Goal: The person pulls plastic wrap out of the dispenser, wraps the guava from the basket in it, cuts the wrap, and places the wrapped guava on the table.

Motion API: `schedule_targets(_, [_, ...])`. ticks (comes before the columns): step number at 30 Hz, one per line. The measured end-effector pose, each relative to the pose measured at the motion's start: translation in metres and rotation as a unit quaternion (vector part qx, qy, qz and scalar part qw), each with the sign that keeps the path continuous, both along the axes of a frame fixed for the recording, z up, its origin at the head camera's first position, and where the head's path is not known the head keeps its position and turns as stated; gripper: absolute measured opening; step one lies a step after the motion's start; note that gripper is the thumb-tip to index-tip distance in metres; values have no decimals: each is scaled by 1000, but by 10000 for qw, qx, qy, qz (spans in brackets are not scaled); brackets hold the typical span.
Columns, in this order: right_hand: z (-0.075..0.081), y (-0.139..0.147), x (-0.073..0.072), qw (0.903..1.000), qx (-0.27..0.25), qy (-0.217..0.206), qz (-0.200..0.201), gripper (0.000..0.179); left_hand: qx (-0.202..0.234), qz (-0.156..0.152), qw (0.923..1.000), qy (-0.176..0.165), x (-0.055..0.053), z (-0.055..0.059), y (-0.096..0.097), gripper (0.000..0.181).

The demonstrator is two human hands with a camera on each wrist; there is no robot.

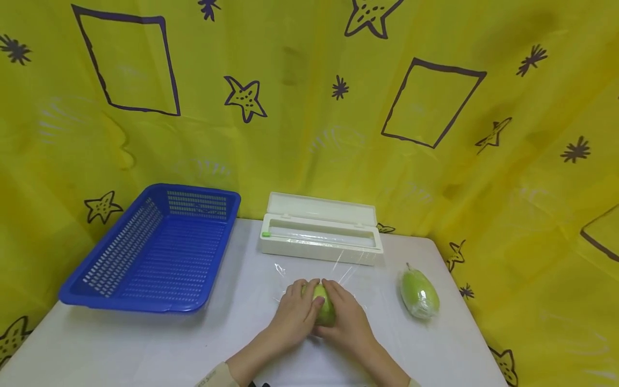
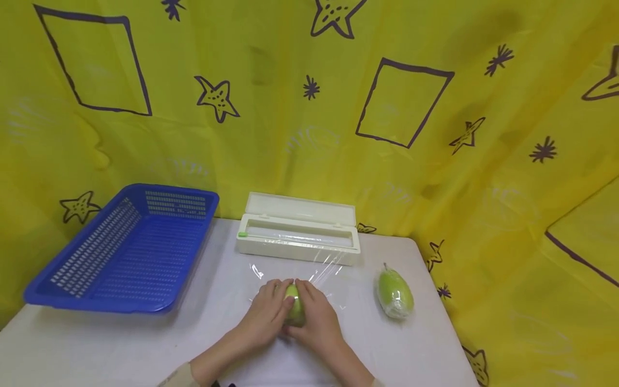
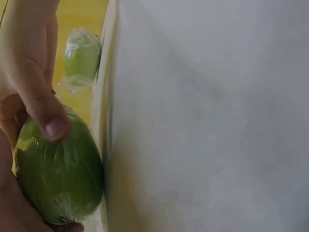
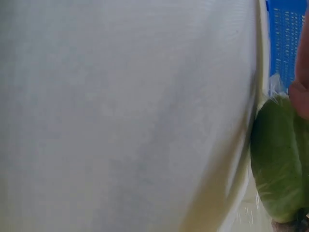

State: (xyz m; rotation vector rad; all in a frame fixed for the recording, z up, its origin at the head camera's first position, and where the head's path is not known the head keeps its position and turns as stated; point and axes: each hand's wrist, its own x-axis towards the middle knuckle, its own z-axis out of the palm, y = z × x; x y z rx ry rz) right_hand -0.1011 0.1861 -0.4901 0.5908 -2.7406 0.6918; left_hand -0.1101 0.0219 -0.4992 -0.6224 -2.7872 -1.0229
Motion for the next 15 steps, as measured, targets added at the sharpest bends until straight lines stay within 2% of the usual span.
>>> schedule_targets(2, [0,-2,-2,9999,162,-13,32,103,62,-7,9999,-97,-2,0,-1,57])
schedule_targets(5, [0,-2,-5,9997,239,-61,47,105,440,-52,9976,-527,-5,0,-4,64])
schedule_targets(9, [1,0,-11,9993,242,-257,74,102,1219,4,9869,-1052,-13,1,-14,64])
schedule_targets(12, [3,4,-15,9985,194,-515,78,98,1728,-6,9785,-1129,-19,4,-26,58])
schedule_targets(15, [4,10,-20,9969,53,-781,5,95,1875,-58,9774,-970,-21,7,-37,51])
